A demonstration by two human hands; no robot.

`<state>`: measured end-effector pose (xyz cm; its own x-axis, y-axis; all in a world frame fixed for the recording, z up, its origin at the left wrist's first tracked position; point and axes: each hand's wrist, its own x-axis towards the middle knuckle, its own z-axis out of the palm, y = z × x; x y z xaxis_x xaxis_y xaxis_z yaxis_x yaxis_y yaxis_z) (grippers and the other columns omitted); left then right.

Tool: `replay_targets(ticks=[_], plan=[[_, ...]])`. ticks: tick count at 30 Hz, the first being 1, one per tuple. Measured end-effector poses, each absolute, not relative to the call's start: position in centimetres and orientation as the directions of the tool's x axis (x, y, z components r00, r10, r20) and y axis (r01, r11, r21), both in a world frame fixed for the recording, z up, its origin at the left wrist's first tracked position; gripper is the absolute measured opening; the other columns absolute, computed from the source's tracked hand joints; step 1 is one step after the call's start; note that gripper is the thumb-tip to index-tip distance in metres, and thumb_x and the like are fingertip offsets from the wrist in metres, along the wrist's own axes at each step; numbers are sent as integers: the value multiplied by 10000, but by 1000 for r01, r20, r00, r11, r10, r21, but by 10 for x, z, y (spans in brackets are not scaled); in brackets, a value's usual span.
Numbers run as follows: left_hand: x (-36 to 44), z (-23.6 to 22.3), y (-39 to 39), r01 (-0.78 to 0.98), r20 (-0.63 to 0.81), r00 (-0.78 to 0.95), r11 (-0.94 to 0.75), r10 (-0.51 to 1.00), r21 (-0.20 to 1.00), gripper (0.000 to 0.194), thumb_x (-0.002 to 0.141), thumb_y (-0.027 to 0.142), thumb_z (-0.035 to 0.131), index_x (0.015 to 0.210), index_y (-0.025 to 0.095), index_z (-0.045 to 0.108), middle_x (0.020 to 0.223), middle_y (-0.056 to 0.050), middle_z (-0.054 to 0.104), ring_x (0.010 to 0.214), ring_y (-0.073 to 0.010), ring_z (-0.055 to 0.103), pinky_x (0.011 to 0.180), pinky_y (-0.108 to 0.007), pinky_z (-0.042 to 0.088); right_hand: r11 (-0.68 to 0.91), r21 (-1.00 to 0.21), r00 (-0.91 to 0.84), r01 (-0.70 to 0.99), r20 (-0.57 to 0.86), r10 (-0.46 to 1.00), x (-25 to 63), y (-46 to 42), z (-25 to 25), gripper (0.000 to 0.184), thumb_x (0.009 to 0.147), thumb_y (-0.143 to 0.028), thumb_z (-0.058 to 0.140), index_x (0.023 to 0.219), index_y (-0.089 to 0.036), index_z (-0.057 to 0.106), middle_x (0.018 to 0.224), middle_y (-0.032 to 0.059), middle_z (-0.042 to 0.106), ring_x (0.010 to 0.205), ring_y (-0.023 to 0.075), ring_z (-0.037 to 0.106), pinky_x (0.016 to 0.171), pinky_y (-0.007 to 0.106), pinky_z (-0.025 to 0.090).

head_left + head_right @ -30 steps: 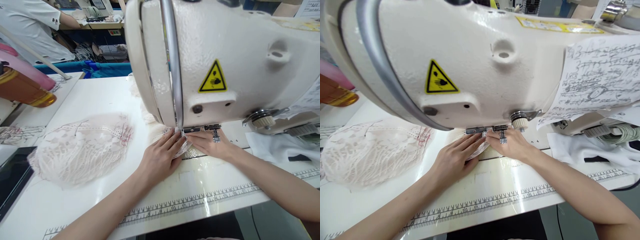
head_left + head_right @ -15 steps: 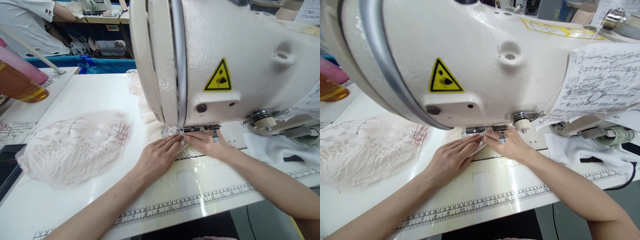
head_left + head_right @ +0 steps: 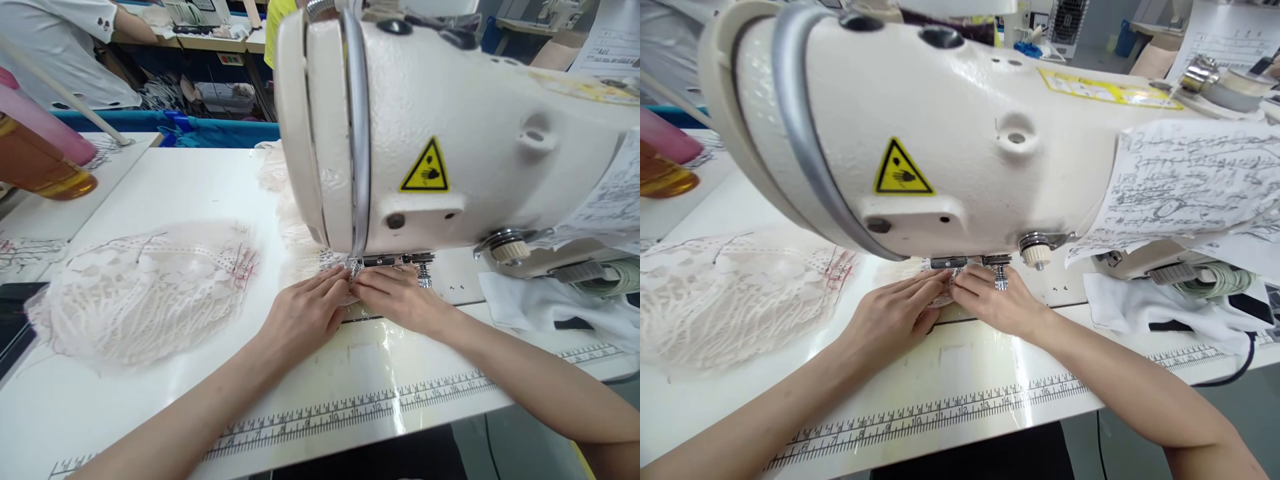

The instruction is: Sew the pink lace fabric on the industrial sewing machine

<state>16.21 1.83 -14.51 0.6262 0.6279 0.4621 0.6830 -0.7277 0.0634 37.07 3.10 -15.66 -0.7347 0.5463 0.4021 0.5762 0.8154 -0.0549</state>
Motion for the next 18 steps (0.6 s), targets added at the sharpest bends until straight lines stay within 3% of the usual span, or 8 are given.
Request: replay_targets(ticks=[6,14,18], plan=[[158,-149,20,669,453,658,-743,602,16,377,855,98,425,1184,128,608,1197,-85,658,1125,-226,616,917,-352,563,820,-40,-717,570,463,521,370,27,-163,270,882,-66,527,1018,-263,652,1039,-27,694,1041,140,589,877,303,463],[155,-149,20,681,421,642,-729,641,72,439,809,71,446,1204,152,620,1200,-66,656,1158,-240,592,941,-370,553,839,-16,-729,545,486,482,369,28,-161,259,874,-46,523,1020,-220,645,1062,-9,698,1045,129,601,867,288,464],[157,-150,19,693,422,643,-720,640,37,390,841,108,473,1201,144,621,1190,-73,662,1167,-248,586,945,-370,551,826,-49,-715,561,474,514,370,28,-163,277,878,-58,521,1025,-254,651,1063,-11,696,1028,142,607,852,295,478]])
